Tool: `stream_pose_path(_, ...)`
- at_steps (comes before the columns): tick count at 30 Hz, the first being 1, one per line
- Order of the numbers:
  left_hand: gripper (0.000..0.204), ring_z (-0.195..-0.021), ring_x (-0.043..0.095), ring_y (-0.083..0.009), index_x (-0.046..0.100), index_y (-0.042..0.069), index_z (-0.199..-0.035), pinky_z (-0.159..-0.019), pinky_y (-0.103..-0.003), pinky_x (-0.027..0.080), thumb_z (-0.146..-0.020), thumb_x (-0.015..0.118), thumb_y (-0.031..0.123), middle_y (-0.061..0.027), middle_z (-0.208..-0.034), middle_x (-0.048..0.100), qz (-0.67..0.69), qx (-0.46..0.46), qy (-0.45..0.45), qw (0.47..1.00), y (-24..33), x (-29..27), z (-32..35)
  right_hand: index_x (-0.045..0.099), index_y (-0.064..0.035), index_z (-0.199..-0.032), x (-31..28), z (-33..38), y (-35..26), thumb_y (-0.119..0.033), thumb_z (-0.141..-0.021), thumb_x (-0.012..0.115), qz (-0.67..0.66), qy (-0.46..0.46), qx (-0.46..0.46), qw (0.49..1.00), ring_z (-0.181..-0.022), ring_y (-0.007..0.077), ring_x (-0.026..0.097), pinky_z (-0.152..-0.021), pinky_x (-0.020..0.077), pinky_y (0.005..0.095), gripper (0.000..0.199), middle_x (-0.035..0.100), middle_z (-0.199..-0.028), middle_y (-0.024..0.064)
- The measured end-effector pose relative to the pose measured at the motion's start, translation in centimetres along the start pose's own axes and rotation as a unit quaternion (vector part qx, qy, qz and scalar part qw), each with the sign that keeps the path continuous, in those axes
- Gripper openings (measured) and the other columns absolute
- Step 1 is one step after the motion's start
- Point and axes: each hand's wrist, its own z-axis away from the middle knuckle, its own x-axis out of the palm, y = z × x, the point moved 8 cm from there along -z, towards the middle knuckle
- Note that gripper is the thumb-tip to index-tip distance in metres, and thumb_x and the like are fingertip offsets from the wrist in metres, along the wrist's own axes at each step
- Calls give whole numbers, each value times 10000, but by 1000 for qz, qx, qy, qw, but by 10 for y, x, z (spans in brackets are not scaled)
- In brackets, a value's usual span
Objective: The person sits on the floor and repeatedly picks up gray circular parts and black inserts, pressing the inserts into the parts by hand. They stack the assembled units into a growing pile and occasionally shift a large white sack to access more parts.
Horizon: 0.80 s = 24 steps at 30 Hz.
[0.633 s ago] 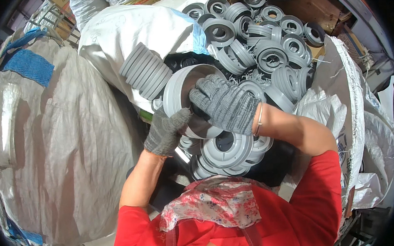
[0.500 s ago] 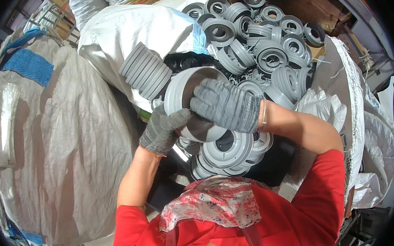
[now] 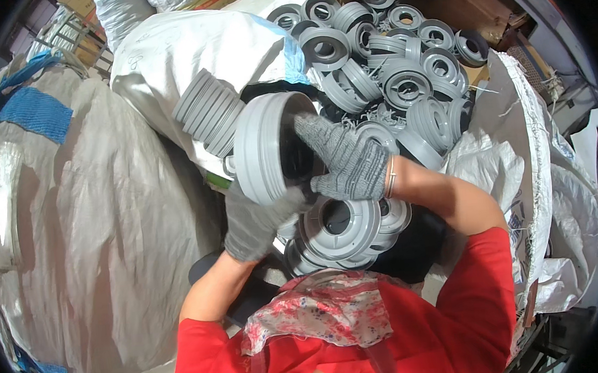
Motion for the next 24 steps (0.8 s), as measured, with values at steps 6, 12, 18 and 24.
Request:
stream_pose_path(6,675,-914,630,-180,471,0,-1227,-798,-302,500,-664,797,180,-124,-1074,623,-146,200,-29,969,6,15,23,380,-69,-1324,28,23,60,-179,-859,553,-355,-130,336,863,-748,287,630,-603,501,387,508,608,-780,175)
stream_pose_path(12,738,-1217,451,-315,468,79,-1294,-1021,-470,326,-685,762,375,-134,-1301,480,-262,285,-240,890,-35,57,29,518,-68,-1185,101,95,272,-394,-800,590,5,-99,502,859,-943,381,586,-829,461,422,510,592,-1105,196)
stream_pose_path(18,744,-1158,500,-266,418,1,-1318,-985,-373,382,-707,771,234,-158,-1256,519,-199,202,-230,931,-32,39,-3,482,-74,-1256,165,131,329,-406,-767,605,100,-111,460,875,-1057,376,538,-926,414,429,603,555,-1184,203)
stream_pose_path(24,510,-1045,558,-182,505,-38,-1202,-929,-297,440,-779,710,159,-96,-1107,586,68,-56,-38,995,-69,-6,-83,561,-51,-1148,104,57,259,-265,-780,647,-78,-17,485,871,-986,333,567,-817,470,380,434,586,-1107,191)
